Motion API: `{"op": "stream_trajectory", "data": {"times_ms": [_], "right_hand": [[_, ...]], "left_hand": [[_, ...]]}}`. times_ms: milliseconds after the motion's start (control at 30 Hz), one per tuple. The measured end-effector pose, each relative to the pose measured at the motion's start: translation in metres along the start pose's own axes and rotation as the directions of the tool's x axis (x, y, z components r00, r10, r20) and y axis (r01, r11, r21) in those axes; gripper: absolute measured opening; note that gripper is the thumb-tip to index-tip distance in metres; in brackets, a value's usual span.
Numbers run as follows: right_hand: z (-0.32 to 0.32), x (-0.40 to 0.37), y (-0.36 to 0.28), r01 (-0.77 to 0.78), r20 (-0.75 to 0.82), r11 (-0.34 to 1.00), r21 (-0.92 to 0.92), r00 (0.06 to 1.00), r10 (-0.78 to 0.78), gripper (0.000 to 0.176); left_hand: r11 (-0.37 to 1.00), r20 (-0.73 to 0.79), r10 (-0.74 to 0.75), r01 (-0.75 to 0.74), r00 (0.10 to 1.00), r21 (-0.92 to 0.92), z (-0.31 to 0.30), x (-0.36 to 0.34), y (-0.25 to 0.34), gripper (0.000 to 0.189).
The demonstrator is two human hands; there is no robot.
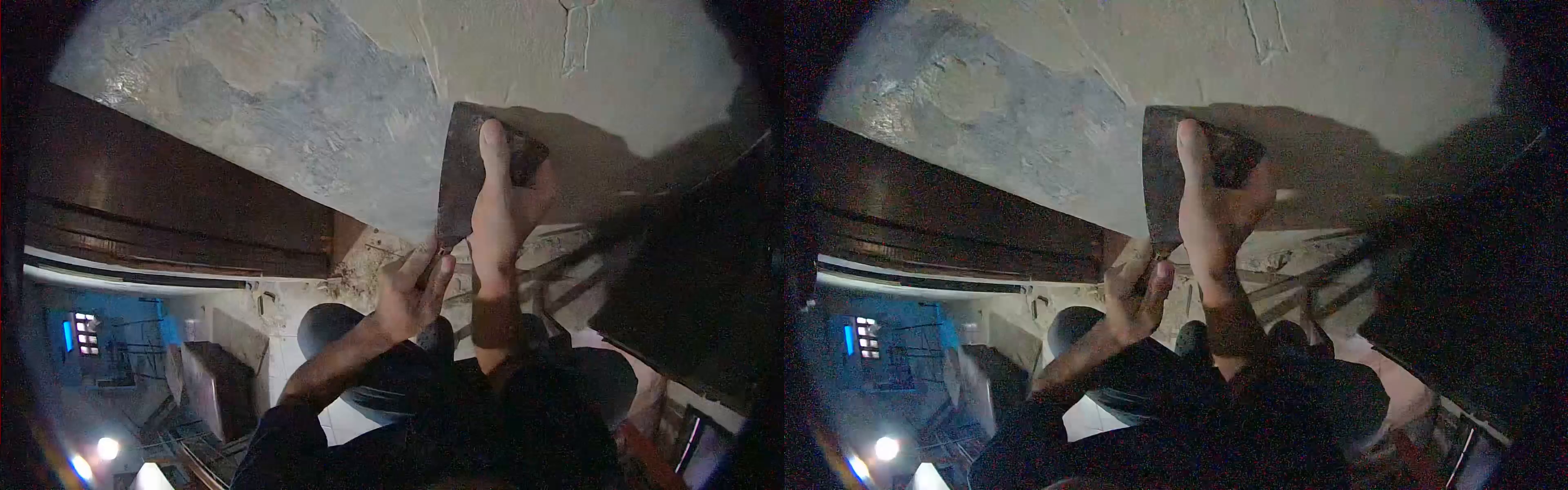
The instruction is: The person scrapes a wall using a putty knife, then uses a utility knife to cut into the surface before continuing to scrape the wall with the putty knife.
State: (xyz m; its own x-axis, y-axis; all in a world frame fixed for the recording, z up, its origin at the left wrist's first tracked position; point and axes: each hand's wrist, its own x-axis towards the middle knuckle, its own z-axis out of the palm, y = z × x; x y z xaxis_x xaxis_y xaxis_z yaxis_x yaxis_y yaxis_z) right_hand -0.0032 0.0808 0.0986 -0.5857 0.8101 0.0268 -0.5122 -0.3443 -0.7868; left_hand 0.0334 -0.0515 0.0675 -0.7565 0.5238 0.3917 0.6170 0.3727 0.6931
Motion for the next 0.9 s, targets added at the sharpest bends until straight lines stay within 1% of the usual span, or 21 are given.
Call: {"op": "stream_trajectory", "data": {"times_ms": [33,67,100,133,167,233,300,333,367,433,467,533,567,633,667,700,733,767,800,833,900], "right_hand": [[0.002,0.001,0.001,-0.004,-0.001,1.0,0.007,1.0,0.004,0.026],[0.003,0.004,0.003,0.026,-0.014,1.0,0.004,1.0,-0.026,0.026],[0.002,0.004,0.004,0.055,-0.031,0.999,-0.003,0.998,-0.055,0.025],[0.001,0.002,0.0,0.028,0.014,0.999,0.041,0.999,-0.028,0.023],[-0.001,0.001,0.002,0.022,0.011,0.999,0.032,1.0,-0.023,0.023],[-0.005,0.0,0.005,0.071,-0.005,0.997,-0.04,0.997,-0.072,0.021],[0.0,0.0,0.002,0.072,-0.015,0.997,0.001,0.997,-0.072,0.02],[0.002,0.0,0.003,0.061,-0.027,0.997,0.038,0.998,-0.06,0.02],[0.002,0.0,0.002,0.058,-0.028,0.998,0.038,0.998,-0.057,0.02],[0.002,0.001,0.0,0.038,0.025,0.997,0.069,0.999,-0.04,0.021],[-0.001,-0.001,0.002,0.035,0.024,0.998,0.061,0.999,-0.036,0.021],[-0.006,-0.001,0.006,0.04,-0.03,0.997,-0.066,0.999,-0.042,0.023],[-0.004,-0.001,0.004,0.05,-0.029,0.997,-0.061,0.998,-0.052,0.023],[0.001,-0.003,0.001,0.02,-0.018,0.994,0.106,1.0,-0.019,0.022],[0.002,-0.001,0.0,0.021,-0.015,0.994,0.111,1.0,-0.02,0.022],[0.001,0.001,-0.002,0.03,-0.015,0.998,0.046,0.999,-0.03,0.022],[0.0,0.001,-0.001,0.037,-0.016,0.999,-0.023,0.999,-0.038,0.022],[-0.002,0.0,0.001,0.034,-0.017,0.999,-0.027,0.999,-0.034,0.022],[-0.003,0.001,0.004,0.036,-0.004,0.999,0.008,0.999,-0.036,0.022],[-0.004,0.001,0.005,0.044,0.011,0.998,0.046,0.999,-0.044,0.022],[-0.006,-0.001,0.007,0.055,0.001,0.998,0.025,0.998,-0.055,0.021]], "left_hand": [[0.995,0.029,-0.065,0.067,0.997,-0.077,-0.003,0.001,0.0,0.034],[0.977,0.066,-0.135,0.144,0.989,-0.155,-0.004,0.0,0.001,0.034],[0.976,0.074,-0.145,0.155,0.987,-0.151,-0.005,-0.001,0.003,0.034],[0.982,0.053,-0.144,0.15,0.988,-0.119,-0.004,-0.001,0.006,0.034],[0.985,0.029,-0.143,0.145,0.989,-0.091,-0.003,-0.001,0.008,0.034],[0.986,0.022,-0.125,0.126,0.992,-0.112,0.004,-0.007,-0.001,0.035],[0.997,0.007,-0.079,0.079,0.997,0.0,0.005,-0.008,-0.002,0.035],[0.993,0.031,-0.112,0.113,0.993,-0.024,-0.002,-0.004,0.0,0.035],[0.993,0.032,-0.115,0.115,0.993,-0.022,-0.002,-0.004,0.001,0.035],[0.987,-0.019,-0.141,0.139,0.99,-0.085,0.0,-0.008,0.0,0.034],[0.985,-0.017,-0.148,0.146,0.989,-0.09,0.001,-0.009,0.001,0.034],[0.974,0.061,-0.2,0.205,0.978,-0.096,0.003,-0.01,0.003,0.033],[0.976,0.059,-0.19,0.195,0.98,-0.096,0.004,-0.008,0.001,0.033],[0.997,-0.05,-0.046,0.043,0.998,-0.063,0.006,-0.006,-0.005,0.033],[0.996,-0.079,-0.041,0.034,0.996,-0.082,0.003,-0.006,-0.003,0.032],[0.996,-0.078,-0.046,0.04,0.996,-0.08,0.003,-0.007,-0.002,0.032],[0.995,-0.049,-0.086,0.084,0.995,-0.051,0.003,-0.009,-0.002,0.032],[0.992,-0.023,-0.124,0.123,0.992,-0.023,0.003,-0.009,-0.001,0.031],[0.993,0.012,-0.118,0.119,0.993,-0.02,0.005,-0.006,-0.001,0.034],[0.993,0.008,-0.118,0.118,0.993,-0.028,0.01,-0.007,0.0,0.034],[0.993,-0.16,0.024,-0.042,0.987,-0.111,0.024,-0.01,-0.003,0.033]]}}
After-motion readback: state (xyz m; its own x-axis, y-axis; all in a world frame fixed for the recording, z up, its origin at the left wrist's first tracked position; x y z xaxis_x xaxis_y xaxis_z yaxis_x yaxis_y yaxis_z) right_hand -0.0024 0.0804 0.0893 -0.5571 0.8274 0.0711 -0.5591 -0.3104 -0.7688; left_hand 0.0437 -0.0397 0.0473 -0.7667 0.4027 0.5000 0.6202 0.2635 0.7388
